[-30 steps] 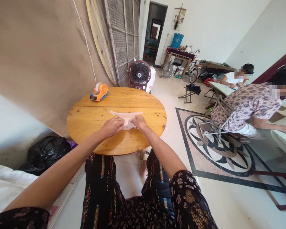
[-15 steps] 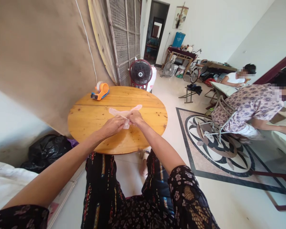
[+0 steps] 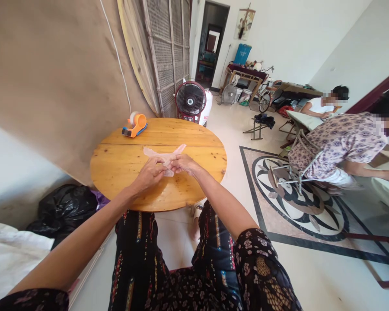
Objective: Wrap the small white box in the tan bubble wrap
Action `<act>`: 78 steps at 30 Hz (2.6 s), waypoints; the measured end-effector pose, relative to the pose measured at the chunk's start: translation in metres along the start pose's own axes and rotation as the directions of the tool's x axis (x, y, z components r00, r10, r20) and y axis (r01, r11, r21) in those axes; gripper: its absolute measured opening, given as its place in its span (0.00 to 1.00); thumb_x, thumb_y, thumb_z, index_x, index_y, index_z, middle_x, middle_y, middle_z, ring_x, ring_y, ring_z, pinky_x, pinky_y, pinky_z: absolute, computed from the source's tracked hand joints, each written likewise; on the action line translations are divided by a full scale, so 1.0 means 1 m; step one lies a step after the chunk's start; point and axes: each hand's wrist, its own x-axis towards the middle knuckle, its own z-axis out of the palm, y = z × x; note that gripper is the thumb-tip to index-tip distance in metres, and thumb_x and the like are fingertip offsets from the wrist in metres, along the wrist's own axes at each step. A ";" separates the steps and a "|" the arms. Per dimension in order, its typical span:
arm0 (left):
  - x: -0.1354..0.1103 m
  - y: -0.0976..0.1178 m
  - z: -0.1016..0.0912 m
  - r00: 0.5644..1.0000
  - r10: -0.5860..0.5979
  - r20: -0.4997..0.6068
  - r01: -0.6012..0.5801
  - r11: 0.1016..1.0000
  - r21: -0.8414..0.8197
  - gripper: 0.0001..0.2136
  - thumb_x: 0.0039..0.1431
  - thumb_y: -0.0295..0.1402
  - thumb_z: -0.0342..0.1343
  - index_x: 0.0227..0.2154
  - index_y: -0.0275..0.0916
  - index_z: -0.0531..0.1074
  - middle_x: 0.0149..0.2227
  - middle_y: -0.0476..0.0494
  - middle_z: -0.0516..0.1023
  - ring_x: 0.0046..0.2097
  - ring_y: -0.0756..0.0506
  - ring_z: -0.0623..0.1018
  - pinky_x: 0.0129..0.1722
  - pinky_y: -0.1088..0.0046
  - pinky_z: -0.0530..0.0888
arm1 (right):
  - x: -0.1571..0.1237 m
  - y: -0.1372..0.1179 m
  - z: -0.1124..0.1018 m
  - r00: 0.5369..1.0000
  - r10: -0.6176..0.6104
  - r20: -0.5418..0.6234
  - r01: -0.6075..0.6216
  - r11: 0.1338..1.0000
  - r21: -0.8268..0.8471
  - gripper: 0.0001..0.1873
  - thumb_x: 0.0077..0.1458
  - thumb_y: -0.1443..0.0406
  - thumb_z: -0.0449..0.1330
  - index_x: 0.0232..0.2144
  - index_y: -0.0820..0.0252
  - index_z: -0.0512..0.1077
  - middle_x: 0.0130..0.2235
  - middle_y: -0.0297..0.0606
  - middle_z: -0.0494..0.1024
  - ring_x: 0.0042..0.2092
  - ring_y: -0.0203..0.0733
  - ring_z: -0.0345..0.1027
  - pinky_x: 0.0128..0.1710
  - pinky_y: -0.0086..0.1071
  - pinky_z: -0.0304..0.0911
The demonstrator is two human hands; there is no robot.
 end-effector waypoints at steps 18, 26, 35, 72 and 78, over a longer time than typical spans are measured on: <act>0.025 0.017 -0.005 0.917 -0.397 0.042 0.399 0.906 -0.138 0.09 0.53 0.35 0.56 0.23 0.39 0.77 0.41 0.44 0.79 0.43 0.45 0.77 0.47 0.67 0.73 | 0.013 -0.003 0.007 0.996 -0.087 0.018 0.087 0.912 -0.401 0.11 0.40 0.81 0.54 0.19 0.63 0.68 0.17 0.31 0.69 0.22 0.33 0.64 0.20 0.23 0.58; 0.021 0.020 0.008 0.867 -0.498 -0.034 0.474 0.843 -0.256 0.07 0.52 0.36 0.57 0.27 0.37 0.73 0.32 0.46 0.75 0.36 0.48 0.73 0.39 0.71 0.72 | 0.007 -0.004 0.005 0.994 -0.093 0.059 0.108 0.916 -0.386 0.12 0.43 0.81 0.53 0.19 0.62 0.64 0.19 0.30 0.68 0.22 0.32 0.63 0.22 0.24 0.62; 0.011 0.012 0.019 0.861 -0.509 -0.028 0.438 0.767 -0.469 0.05 0.51 0.31 0.55 0.31 0.38 0.72 0.37 0.46 0.73 0.40 0.46 0.74 0.42 0.68 0.72 | -0.002 -0.014 0.002 0.989 -0.019 0.146 0.071 0.932 -0.356 0.07 0.47 0.77 0.54 0.26 0.62 0.67 0.20 0.30 0.68 0.23 0.32 0.64 0.25 0.25 0.67; 0.011 0.024 0.003 0.961 -0.271 0.049 0.273 0.961 -0.051 0.10 0.58 0.25 0.50 0.35 0.38 0.77 0.41 0.40 0.73 0.45 0.42 0.72 0.47 0.64 0.72 | -0.016 -0.080 0.028 0.918 -0.284 0.277 0.267 -0.074 -0.961 0.21 0.53 0.61 0.59 0.48 0.65 0.72 0.51 0.51 0.75 0.51 0.52 0.68 0.48 0.39 0.60; 0.011 0.022 0.000 0.963 -0.265 0.059 0.267 0.963 -0.039 0.10 0.58 0.25 0.51 0.33 0.38 0.78 0.42 0.40 0.74 0.46 0.42 0.73 0.47 0.65 0.72 | 0.025 -0.083 0.034 0.949 -0.236 0.209 0.194 -0.086 -0.977 0.11 0.53 0.71 0.54 0.35 0.64 0.76 0.39 0.51 0.80 0.42 0.50 0.73 0.40 0.36 0.60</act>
